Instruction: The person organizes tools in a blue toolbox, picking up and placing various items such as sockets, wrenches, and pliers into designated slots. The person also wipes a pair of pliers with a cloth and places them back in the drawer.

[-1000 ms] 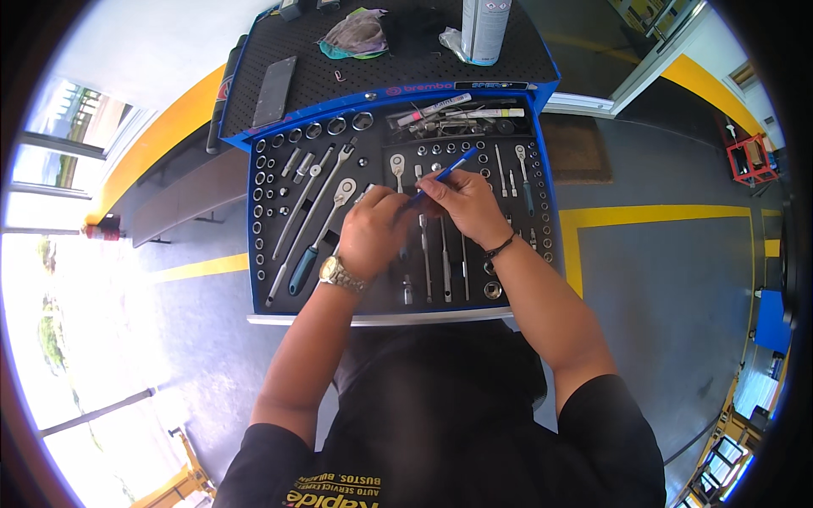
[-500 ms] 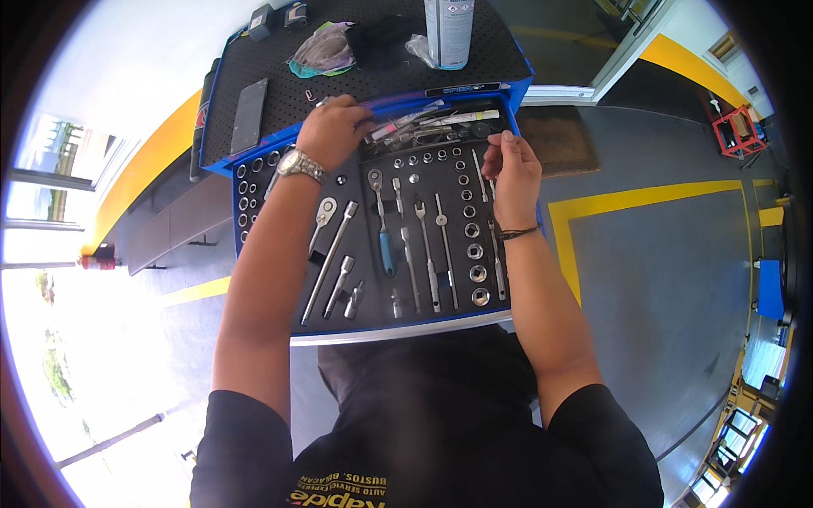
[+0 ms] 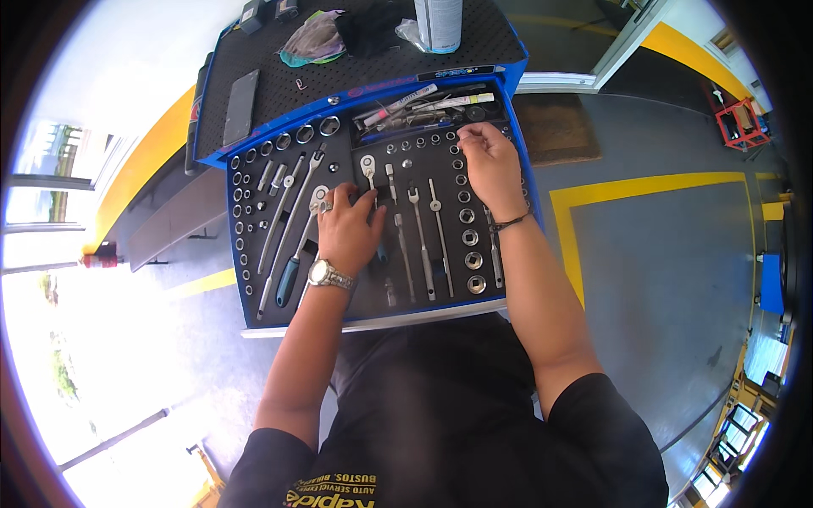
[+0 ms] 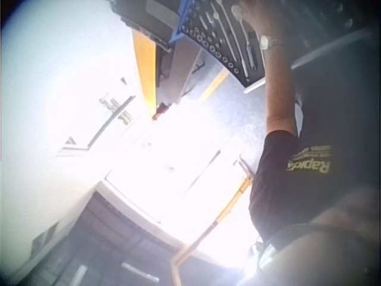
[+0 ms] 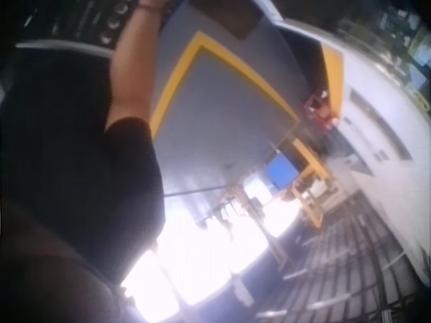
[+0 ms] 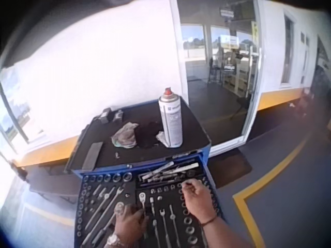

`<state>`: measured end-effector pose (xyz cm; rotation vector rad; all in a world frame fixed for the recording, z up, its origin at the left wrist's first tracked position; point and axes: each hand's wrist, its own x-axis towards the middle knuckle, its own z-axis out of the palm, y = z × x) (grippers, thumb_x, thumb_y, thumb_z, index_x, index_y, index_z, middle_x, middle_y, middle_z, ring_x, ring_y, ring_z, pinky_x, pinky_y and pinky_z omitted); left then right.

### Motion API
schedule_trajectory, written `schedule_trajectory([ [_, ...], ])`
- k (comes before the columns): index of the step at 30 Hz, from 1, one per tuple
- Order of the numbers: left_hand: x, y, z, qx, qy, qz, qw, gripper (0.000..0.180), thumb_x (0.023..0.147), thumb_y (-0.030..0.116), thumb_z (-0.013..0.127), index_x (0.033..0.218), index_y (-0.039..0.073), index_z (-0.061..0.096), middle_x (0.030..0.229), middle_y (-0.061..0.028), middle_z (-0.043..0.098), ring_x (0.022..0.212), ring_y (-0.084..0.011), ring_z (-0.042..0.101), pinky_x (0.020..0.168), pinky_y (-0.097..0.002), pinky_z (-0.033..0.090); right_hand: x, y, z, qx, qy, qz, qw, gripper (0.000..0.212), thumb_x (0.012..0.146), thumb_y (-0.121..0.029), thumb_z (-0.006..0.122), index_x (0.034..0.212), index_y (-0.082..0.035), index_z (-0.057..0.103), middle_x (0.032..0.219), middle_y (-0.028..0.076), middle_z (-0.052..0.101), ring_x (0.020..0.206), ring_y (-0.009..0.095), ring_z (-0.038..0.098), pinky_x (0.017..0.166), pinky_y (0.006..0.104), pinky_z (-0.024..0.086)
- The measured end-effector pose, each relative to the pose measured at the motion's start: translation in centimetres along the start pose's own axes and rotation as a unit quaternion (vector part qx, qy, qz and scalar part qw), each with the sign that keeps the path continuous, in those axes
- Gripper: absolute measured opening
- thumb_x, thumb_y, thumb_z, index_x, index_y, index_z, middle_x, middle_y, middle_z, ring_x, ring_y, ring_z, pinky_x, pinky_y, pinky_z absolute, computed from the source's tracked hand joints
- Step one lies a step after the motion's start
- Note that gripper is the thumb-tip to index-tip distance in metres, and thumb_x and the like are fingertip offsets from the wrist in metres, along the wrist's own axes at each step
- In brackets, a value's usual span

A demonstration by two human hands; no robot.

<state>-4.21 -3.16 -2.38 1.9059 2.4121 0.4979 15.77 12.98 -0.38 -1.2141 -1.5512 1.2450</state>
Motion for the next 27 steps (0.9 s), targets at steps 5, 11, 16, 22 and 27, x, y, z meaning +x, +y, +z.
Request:
schedule_trajectory([
  [5,0.3,1.7,-0.5,0.033,-0.070,0.010,0.997,0.047,0.093,0.048,0.072,0.125,0.013,0.074,0.139,-0.0200,0.053,0.133,-0.0419,0.048,0.105,-0.0617,0.041,0.0,1.2,0.4,0.024,-0.024,-0.027,0.999,0.018,0.102,-0.015,0.063,0.110,-0.001,0.072,0.092,0.004,0.073,0.079,0.008,0.064,0.072,0.0249,0.051],
  [11,1.6,2.0,-2.0,0.009,-0.197,-0.012,0.980,0.067,0.079,0.055,0.082,0.128,0.011,0.069,0.149,-0.0207,0.043,0.144,-0.0438,0.040,0.112,-0.0685,0.032,-0.7,2.3,1.6,0.008,-0.080,-0.119,0.990,0.016,0.098,-0.014,0.066,0.104,0.000,0.071,0.092,0.012,0.075,0.083,0.019,0.072,0.075,0.0335,0.055],
  [16,2.0,1.4,-2.5,0.069,-0.236,0.045,0.968,0.074,0.067,0.040,0.087,0.132,0.011,0.065,0.148,-0.0194,0.043,0.143,-0.0429,0.042,0.114,-0.0672,0.034,-1.5,1.1,2.4,-0.066,-0.159,-0.160,0.972,0.015,0.095,-0.013,0.064,0.100,0.000,0.070,0.096,0.017,0.073,0.089,0.035,0.071,0.079,0.0422,0.056],
  [22,1.8,2.8,-2.5,0.096,-0.176,0.111,0.973,0.084,0.071,0.024,0.085,0.147,0.016,0.051,0.130,-0.0110,0.062,0.139,-0.0366,0.050,0.112,-0.0644,0.038,-1.6,1.0,2.4,-0.063,-0.155,-0.174,0.970,0.014,0.095,-0.013,0.064,0.100,0.000,0.070,0.095,0.017,0.073,0.087,0.033,0.071,0.078,0.0413,0.056],
  [27,2.4,3.4,-1.6,0.108,-0.243,0.099,0.959,0.088,0.076,0.017,0.081,0.155,0.021,0.044,0.124,-0.0106,0.068,0.134,-0.0334,0.055,0.111,-0.0625,0.040,-1.6,0.6,1.9,-0.022,-0.109,-0.137,0.984,0.013,0.094,-0.011,0.064,0.100,-0.002,0.070,0.094,0.016,0.073,0.085,0.032,0.072,0.076,0.0402,0.056],
])
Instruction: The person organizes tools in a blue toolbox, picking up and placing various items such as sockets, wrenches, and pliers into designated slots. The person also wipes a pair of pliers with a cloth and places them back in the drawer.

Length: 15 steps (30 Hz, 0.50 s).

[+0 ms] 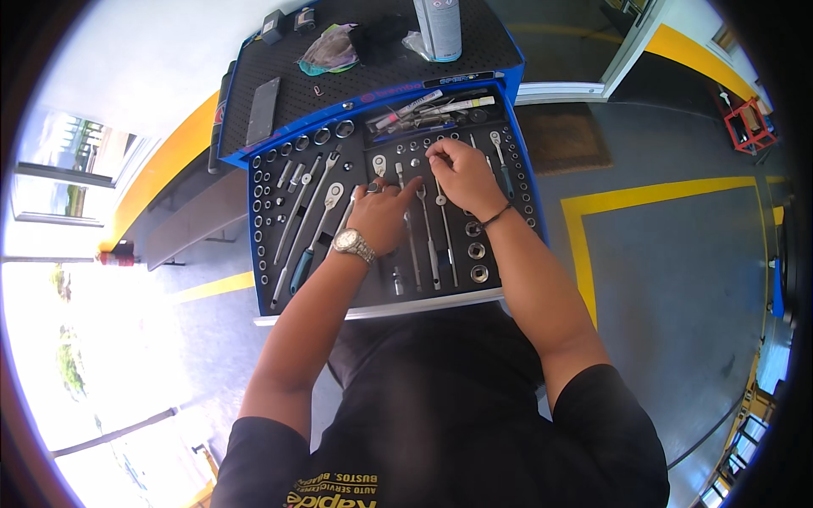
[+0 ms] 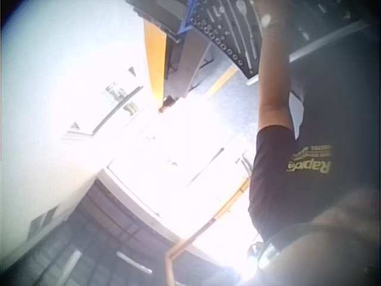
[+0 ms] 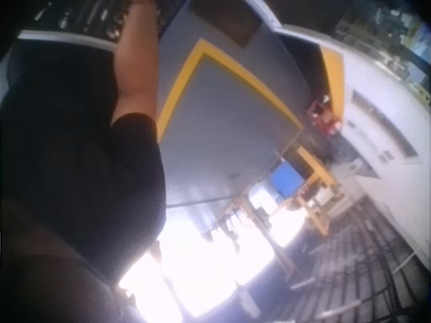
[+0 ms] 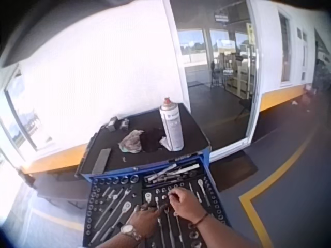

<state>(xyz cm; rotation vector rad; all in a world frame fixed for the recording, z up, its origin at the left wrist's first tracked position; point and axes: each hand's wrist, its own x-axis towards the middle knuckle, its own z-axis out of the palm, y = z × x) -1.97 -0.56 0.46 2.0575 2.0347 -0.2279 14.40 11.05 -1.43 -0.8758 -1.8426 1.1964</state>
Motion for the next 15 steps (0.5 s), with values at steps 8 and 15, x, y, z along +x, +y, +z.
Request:
schedule_trajectory([
  [8,-1.0,-0.2,-0.7,-0.034,0.057,0.035,0.997,0.073,0.073,0.013,0.081,0.142,0.017,0.057,0.110,-0.0117,0.067,0.120,-0.0360,0.059,0.103,-0.0505,0.049,1.6,1.7,-2.0,-0.118,0.180,-0.075,0.974,0.010,0.090,-0.011,0.069,0.097,-0.004,0.069,0.094,0.013,0.070,0.086,0.032,0.070,0.076,0.0418,0.056],
  [15,-1.6,-0.3,-0.7,-0.095,0.088,0.041,0.991,0.067,0.071,0.008,0.080,0.135,0.012,0.060,0.116,-0.0139,0.068,0.120,-0.0399,0.058,0.102,-0.0481,0.052,2.8,3.0,-3.5,-0.046,0.237,0.024,0.970,0.017,0.096,-0.017,0.069,0.100,-0.001,0.069,0.094,0.015,0.073,0.086,0.032,0.072,0.079,0.0407,0.057],
])
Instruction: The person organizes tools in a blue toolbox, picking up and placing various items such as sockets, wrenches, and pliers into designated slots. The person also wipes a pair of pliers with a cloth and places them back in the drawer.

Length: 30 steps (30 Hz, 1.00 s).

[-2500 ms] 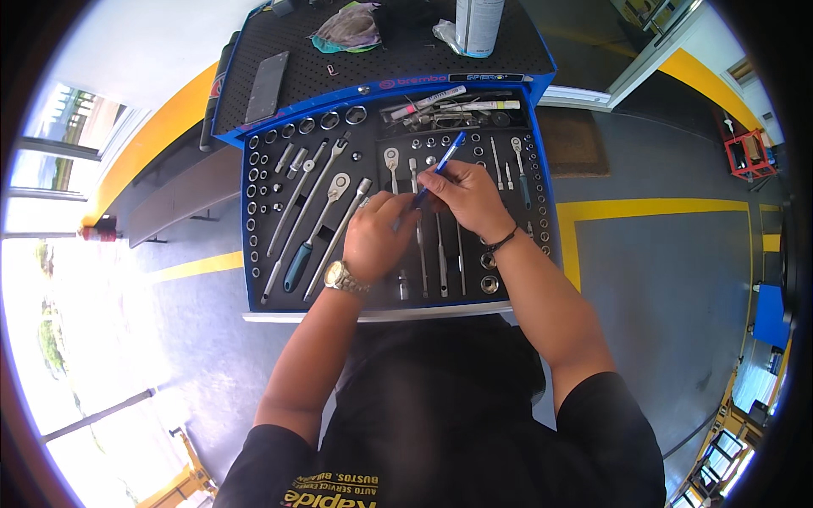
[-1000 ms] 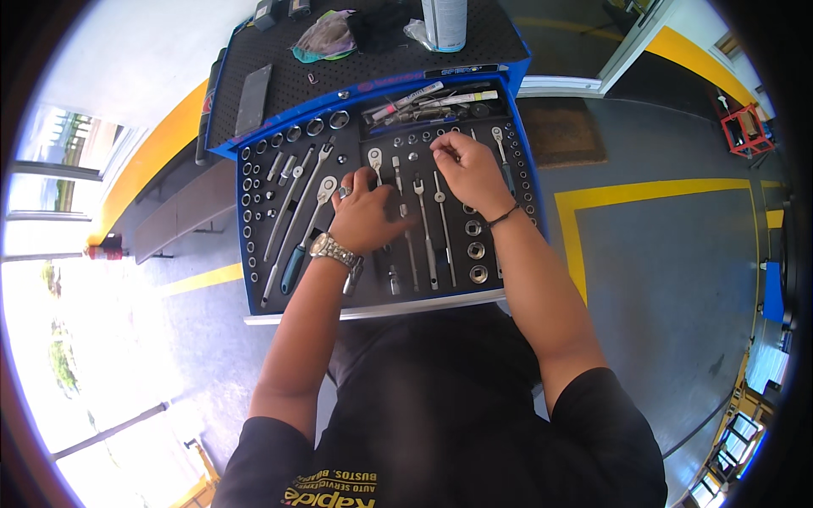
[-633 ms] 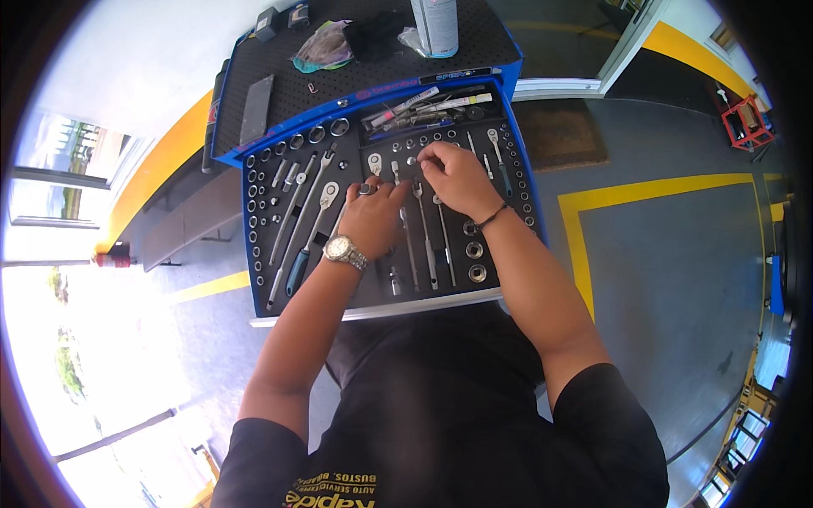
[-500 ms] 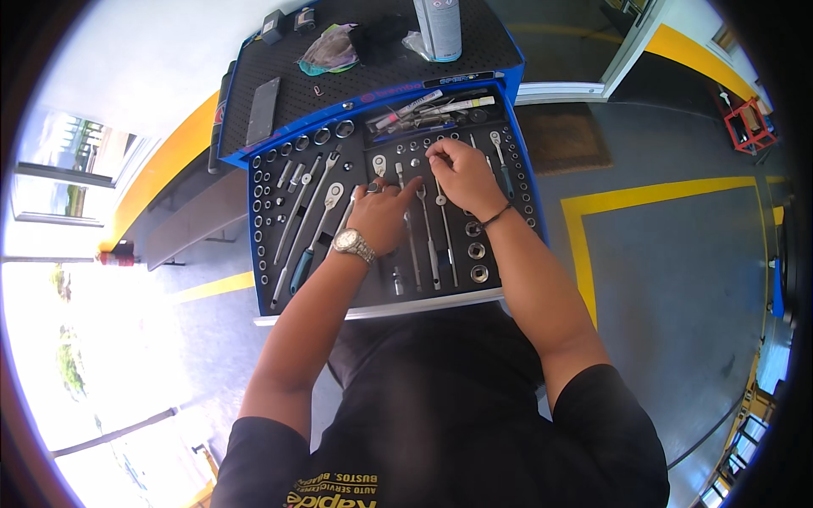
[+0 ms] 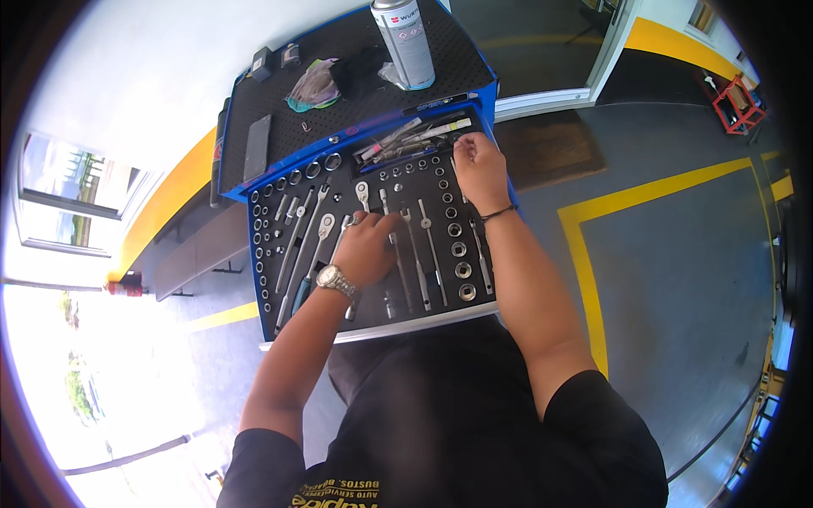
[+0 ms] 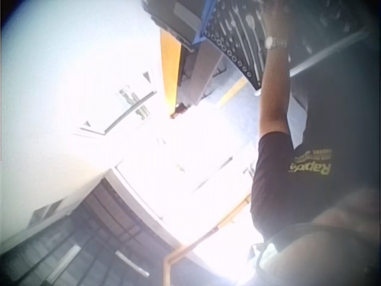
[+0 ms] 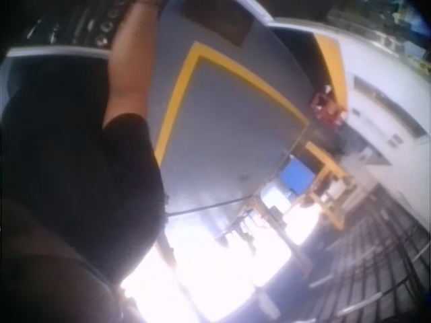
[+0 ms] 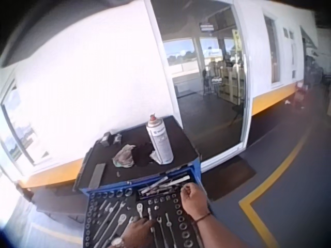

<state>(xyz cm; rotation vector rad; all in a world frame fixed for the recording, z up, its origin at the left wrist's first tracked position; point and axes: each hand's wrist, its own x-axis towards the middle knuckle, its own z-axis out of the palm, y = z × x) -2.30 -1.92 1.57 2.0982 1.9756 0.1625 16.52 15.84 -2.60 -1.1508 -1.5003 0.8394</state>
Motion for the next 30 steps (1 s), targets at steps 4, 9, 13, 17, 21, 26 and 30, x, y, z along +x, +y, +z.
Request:
schedule_trajectory([
  [4,-0.2,-0.2,0.3,-0.030,0.033,0.010,0.999,0.067,0.070,0.007,0.080,0.134,0.012,0.060,0.120,-0.0153,0.068,0.121,-0.0418,0.058,0.105,-0.0483,0.051,0.3,-0.4,-0.7,-0.013,-0.042,0.070,0.997,0.027,0.098,-0.025,0.067,0.103,0.001,0.070,0.094,0.018,0.076,0.088,0.035,0.074,0.081,0.0404,0.057],
  [9,0.2,0.1,0.0,-0.011,0.002,-0.009,1.000,0.067,0.070,0.007,0.080,0.134,0.011,0.060,0.121,-0.0157,0.067,0.122,-0.0424,0.057,0.106,-0.0482,0.051,-0.2,1.1,-0.4,-0.025,-0.096,0.083,0.992,0.031,0.098,-0.028,0.066,0.108,0.001,0.070,0.100,0.021,0.076,0.096,0.038,0.074,0.085,0.0434,0.057],
  [13,0.0,1.5,-1.6,0.012,0.004,-0.025,1.000,0.064,0.070,0.008,0.080,0.131,0.010,0.061,0.119,-0.0143,0.067,0.121,-0.0411,0.058,0.105,-0.0493,0.051,-0.5,-0.7,0.1,-0.062,-0.113,0.078,0.989,0.033,0.097,-0.027,0.066,0.110,0.003,0.070,0.102,0.022,0.076,0.100,0.039,0.073,0.088,0.0442,0.057],
  [17,0.4,3.7,-5.1,0.084,0.025,-0.001,0.996,0.060,0.070,0.009,0.077,0.128,0.009,0.061,0.112,-0.0118,0.067,0.118,-0.0370,0.060,0.096,-0.0495,0.053,0.0,-1.5,-0.1,-0.089,-0.138,0.077,0.983,0.036,0.097,-0.030,0.066,0.110,0.003,0.070,0.105,0.027,0.075,0.103,0.041,0.072,0.090,0.0446,0.056],
  [21,-0.1,5.5,-5.9,0.123,0.126,0.064,0.982,0.059,0.070,0.007,0.073,0.128,0.010,0.061,0.112,-0.0109,0.066,0.117,-0.0362,0.059,0.094,-0.0499,0.053,-0.3,0.2,0.3,-0.025,-0.081,0.095,0.992,0.058,0.098,-0.042,0.067,0.128,0.007,0.064,0.112,0.026,0.074,0.101,0.039,0.074,0.089,0.0446,0.056],
  [26,-2.2,1.0,-6.8,-0.007,0.084,-0.025,0.996,0.065,0.070,0.012,0.077,0.133,0.009,0.060,0.123,-0.0155,0.066,0.129,-0.0414,0.054,0.106,-0.0472,0.050,-0.3,-0.2,0.1,0.132,-0.296,0.237,0.916,0.063,0.101,-0.047,0.065,0.135,0.006,0.060,0.107,0.018,0.074,0.089,0.023,0.074,0.077,0.0350,0.059],
  [30,-5.5,-3.0,-6.8,-0.005,0.111,-0.063,0.992,0.063,0.067,0.010,0.077,0.128,0.006,0.062,0.120,-0.0153,0.068,0.121,-0.0387,0.058,0.104,-0.0468,0.050,-2.6,-2.5,0.6,0.174,-0.391,0.246,0.870,0.055,0.104,-0.040,0.064,0.138,0.003,0.059,0.109,0.016,0.073,0.087,0.023,0.074,0.075,0.0337,0.060],
])
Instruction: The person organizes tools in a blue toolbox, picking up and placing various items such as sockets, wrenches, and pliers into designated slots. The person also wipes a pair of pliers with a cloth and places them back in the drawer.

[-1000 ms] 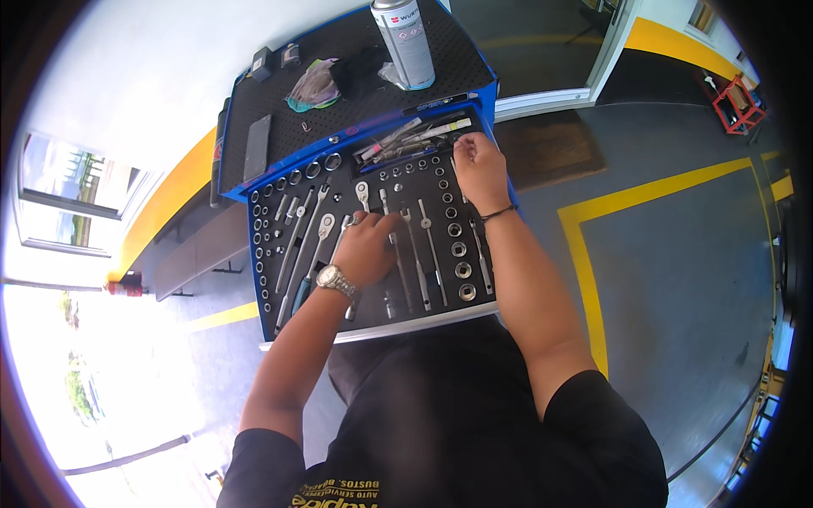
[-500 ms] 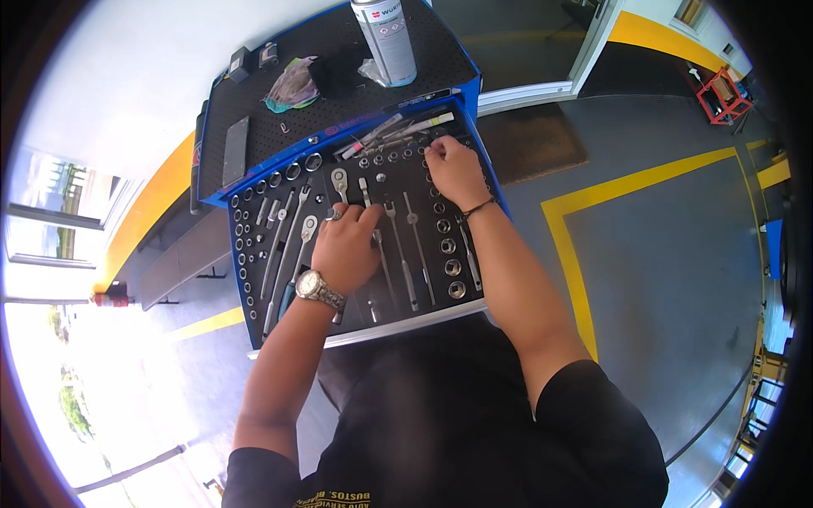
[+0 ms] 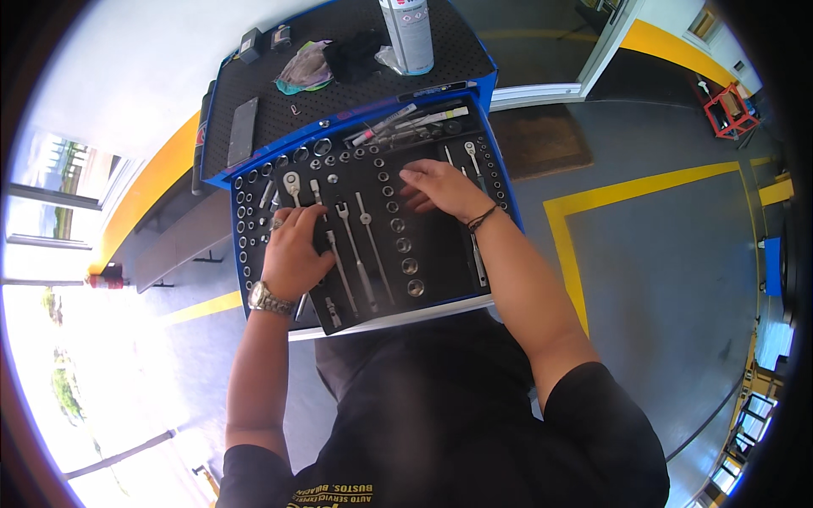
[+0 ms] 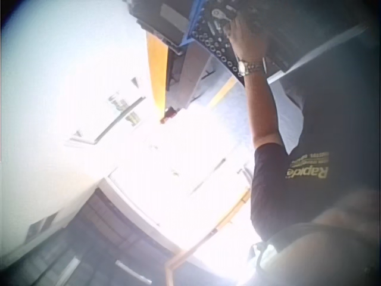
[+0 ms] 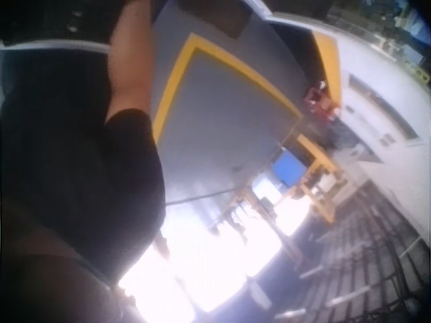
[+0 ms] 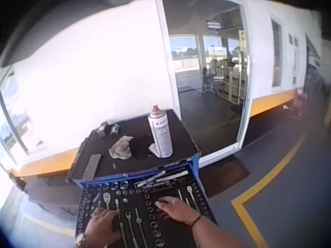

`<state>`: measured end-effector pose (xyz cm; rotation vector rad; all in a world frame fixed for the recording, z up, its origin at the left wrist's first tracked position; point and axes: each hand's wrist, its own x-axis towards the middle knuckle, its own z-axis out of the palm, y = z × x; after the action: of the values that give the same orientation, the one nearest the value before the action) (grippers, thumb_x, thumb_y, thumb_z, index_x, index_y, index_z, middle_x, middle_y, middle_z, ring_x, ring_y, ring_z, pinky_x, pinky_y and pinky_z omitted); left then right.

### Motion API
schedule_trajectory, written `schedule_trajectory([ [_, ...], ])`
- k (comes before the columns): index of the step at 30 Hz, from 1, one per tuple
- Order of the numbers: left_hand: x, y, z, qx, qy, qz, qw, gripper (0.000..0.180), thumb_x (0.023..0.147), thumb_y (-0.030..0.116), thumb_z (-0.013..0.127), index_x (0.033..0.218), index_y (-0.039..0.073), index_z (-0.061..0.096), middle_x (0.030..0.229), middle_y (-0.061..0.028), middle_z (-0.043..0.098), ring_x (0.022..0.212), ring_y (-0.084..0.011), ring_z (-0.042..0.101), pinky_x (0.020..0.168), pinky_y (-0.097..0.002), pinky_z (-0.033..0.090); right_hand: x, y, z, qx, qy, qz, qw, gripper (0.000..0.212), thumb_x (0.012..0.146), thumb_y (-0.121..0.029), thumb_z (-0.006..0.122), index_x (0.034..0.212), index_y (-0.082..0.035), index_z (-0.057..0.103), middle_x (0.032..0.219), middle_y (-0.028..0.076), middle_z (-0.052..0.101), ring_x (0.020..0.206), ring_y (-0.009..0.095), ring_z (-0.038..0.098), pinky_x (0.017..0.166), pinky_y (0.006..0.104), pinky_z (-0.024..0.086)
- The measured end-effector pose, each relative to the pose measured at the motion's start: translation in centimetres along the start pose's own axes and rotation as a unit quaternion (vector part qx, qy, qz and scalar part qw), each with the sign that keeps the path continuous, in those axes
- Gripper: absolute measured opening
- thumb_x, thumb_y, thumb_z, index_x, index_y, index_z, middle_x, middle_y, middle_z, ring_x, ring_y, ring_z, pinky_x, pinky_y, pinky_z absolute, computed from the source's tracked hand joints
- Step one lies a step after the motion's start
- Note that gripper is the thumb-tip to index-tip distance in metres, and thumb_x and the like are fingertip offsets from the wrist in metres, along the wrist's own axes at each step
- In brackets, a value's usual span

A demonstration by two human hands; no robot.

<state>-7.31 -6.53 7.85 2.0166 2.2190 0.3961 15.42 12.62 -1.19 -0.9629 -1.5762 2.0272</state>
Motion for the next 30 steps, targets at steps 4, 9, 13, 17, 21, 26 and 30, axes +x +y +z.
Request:
schedule_trajectory([
  [4,-2.6,-4.6,-1.2,-0.021,0.026,-0.058,0.998,0.056,0.066,0.008,0.075,0.121,0.006,0.065,0.116,-0.0141,0.068,0.118,-0.0368,0.057,0.105,-0.0451,0.048,0.1,0.1,-1.1,-0.113,0.167,-0.109,0.973,0.038,0.101,-0.032,0.069,0.120,0.001,0.066,0.107,0.016,0.074,0.082,0.025,0.074,0.073,0.0346,0.058],
  [9,-3.8,-12.6,-2.2,-0.027,-0.054,-0.065,0.996,0.053,0.067,0.008,0.076,0.119,0.006,0.066,0.120,-0.0131,0.067,0.121,-0.0360,0.057,0.107,-0.0442,0.048,-0.6,0.1,-2.4,-0.418,0.382,-0.223,0.794,0.031,0.096,-0.028,0.071,0.111,-0.001,0.069,0.114,0.017,0.068,0.105,0.035,0.069,0.087,0.0429,0.056],
  [13,-4.2,-16.4,-1.7,-0.003,-0.072,-0.063,0.995,0.051,0.070,0.003,0.074,0.120,0.007,0.066,0.131,-0.0131,0.066,0.130,-0.0335,0.056,0.112,-0.0422,0.046,-2.2,0.2,-0.3,-0.589,0.320,-0.079,0.738,0.046,0.090,-0.037,0.077,0.114,0.000,0.067,0.127,0.024,0.061,0.121,0.042,0.061,0.098,0.0512,0.053],
  [17,-4.6,-16.6,-2.1,0.028,-0.046,-0.048,0.997,0.052,0.076,0.004,0.075,0.127,0.007,0.066,0.139,-0.0137,0.064,0.133,-0.0347,0.055,0.114,-0.0441,0.046,-3.9,0.6,1.5,-0.630,0.314,0.008,0.710,0.073,0.088,-0.042,0.078,0.136,0.008,0.057,0.148,0.031,0.048,0.139,0.045,0.050,0.111,0.0517,0.046],
  [21,-3.5,-8.6,-0.2,-0.120,0.085,-0.039,0.988,0.047,0.084,0.002,0.072,0.131,0.004,0.065,0.133,-0.0141,0.067,0.126,-0.0313,0.062,0.107,-0.0410,0.051,-4.9,2.1,0.8,-0.616,0.331,0.010,0.715,0.073,0.090,-0.040,0.075,0.139,0.010,0.055,0.153,0.032,0.043,0.141,0.045,0.047,0.113,0.0518,0.044],
  [26,-0.8,5.6,9.2,-0.625,-0.146,-0.178,0.746,0.050,0.101,0.005,0.060,0.149,-0.002,0.047,0.143,-0.0159,0.061,0.127,-0.0235,0.061,0.107,-0.0370,0.050,-4.5,1.7,0.3,-0.457,0.400,-0.049,0.793,0.057,0.097,-0.032,0.065,0.137,0.008,0.057,0.151,0.031,0.045,0.131,0.049,0.055,0.107,0.0518,0.049],
  [30,4.0,12.9,13.8,-0.650,-0.189,-0.300,0.672,0.064,0.098,0.014,0.062,0.153,-0.009,0.038,0.150,-0.0252,0.052,0.137,-0.0299,0.054,0.111,-0.0395,0.045,-4.6,2.5,-1.0,-0.433,0.429,-0.101,0.787,0.047,0.099,-0.028,0.062,0.134,0.004,0.060,0.150,0.027,0.048,0.128,0.047,0.057,0.105,0.0503,0.051],
])
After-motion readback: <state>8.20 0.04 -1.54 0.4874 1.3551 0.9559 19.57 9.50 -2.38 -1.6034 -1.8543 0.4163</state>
